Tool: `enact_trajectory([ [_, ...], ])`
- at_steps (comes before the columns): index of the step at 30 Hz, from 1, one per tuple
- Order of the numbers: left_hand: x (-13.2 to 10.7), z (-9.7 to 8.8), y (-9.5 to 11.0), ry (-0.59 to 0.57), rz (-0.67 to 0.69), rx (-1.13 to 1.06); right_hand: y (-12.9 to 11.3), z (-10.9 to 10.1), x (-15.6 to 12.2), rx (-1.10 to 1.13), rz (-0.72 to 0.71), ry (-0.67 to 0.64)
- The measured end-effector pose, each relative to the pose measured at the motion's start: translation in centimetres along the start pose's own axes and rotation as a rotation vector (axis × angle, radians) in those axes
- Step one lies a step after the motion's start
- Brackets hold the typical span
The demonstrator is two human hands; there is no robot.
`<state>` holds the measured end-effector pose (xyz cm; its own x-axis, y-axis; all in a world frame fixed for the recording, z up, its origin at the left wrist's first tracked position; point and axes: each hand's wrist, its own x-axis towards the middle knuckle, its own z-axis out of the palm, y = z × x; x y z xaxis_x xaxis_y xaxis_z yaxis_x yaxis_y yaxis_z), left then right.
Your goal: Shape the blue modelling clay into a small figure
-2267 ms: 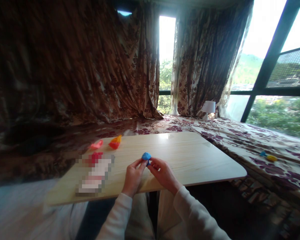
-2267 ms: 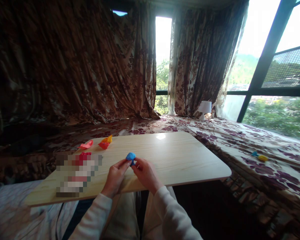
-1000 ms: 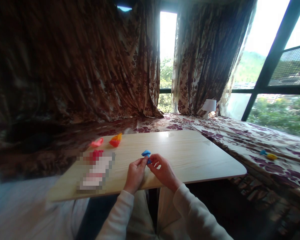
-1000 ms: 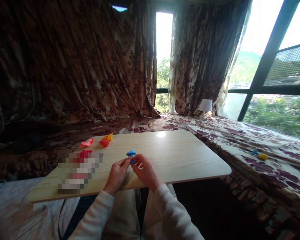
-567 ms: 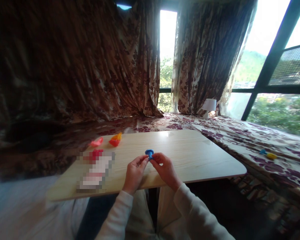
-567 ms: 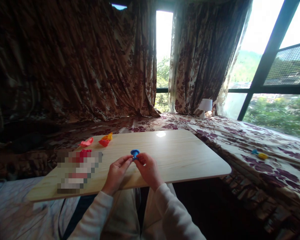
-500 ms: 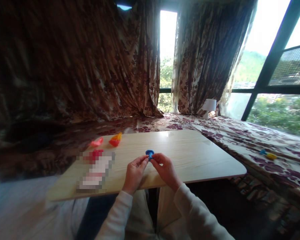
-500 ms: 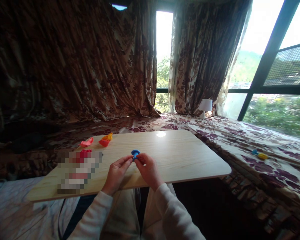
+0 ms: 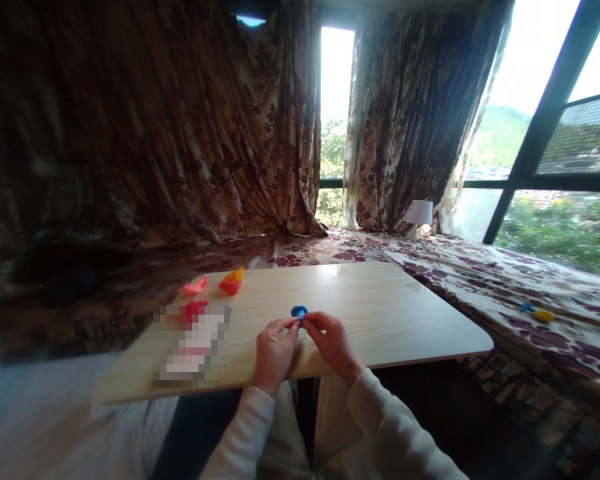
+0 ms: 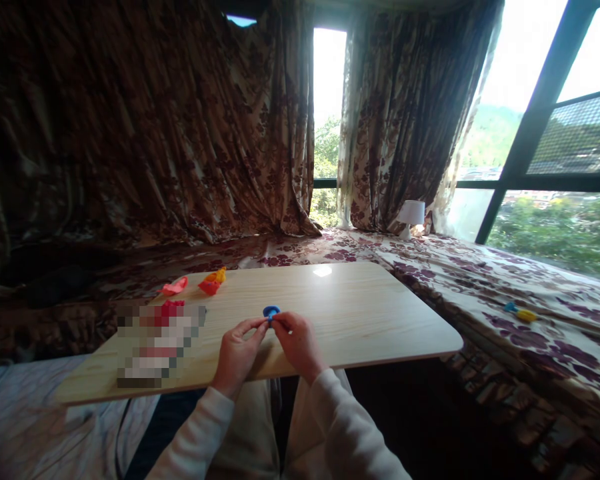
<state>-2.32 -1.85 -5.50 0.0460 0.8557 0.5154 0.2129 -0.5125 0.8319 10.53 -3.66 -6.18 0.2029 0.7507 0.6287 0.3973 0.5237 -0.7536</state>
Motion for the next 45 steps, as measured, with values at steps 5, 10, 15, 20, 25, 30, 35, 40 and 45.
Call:
enact_trajectory([
  [5,0.1,0.2,-0.1,-0.006,-0.035,-0.024,0.1,-0.1,0.0,-0.002,-0.046,-0.037],
  [10,0.1,0.1,-0.3,-0.004,-0.043,-0.028,-0.7,-0.4,0.0,-0.004,-0.085,-0.093],
  [15,0.1,-0.1,-0.3,0.025,-0.057,-0.015,-1.0,-0.4,0.0,-0.014,-0.092,-0.100],
  [20,0.0,-0.1,-0.2,0.019,-0.040,-0.019,-0.7,-0.3,0.0,-0.017,-0.076,-0.088],
  [25,0.1,0.0,-0.1,-0.002,-0.004,-0.050,-0.8,-0.3,-0.1,0.018,-0.091,-0.082],
  [30,0.1,0.0,-0.2,0.000,-0.019,-0.022,-1.0,-0.5,-0.1,0.011,-0.088,-0.098],
  [35,0.1,0.0,0.1,-0.010,-0.046,-0.049,-1.2,-0.5,0.0,0.008,-0.079,-0.093],
  [40,0.1,-0.2,0.7,-0.008,-0.066,-0.068,-0.8,-0.3,0.0,-0.009,-0.037,-0.063],
  [45,0.0,-0.1,0.7,-0.006,-0.057,-0.047,-0.3,-0.2,-0.1,-0.023,-0.051,-0.059],
])
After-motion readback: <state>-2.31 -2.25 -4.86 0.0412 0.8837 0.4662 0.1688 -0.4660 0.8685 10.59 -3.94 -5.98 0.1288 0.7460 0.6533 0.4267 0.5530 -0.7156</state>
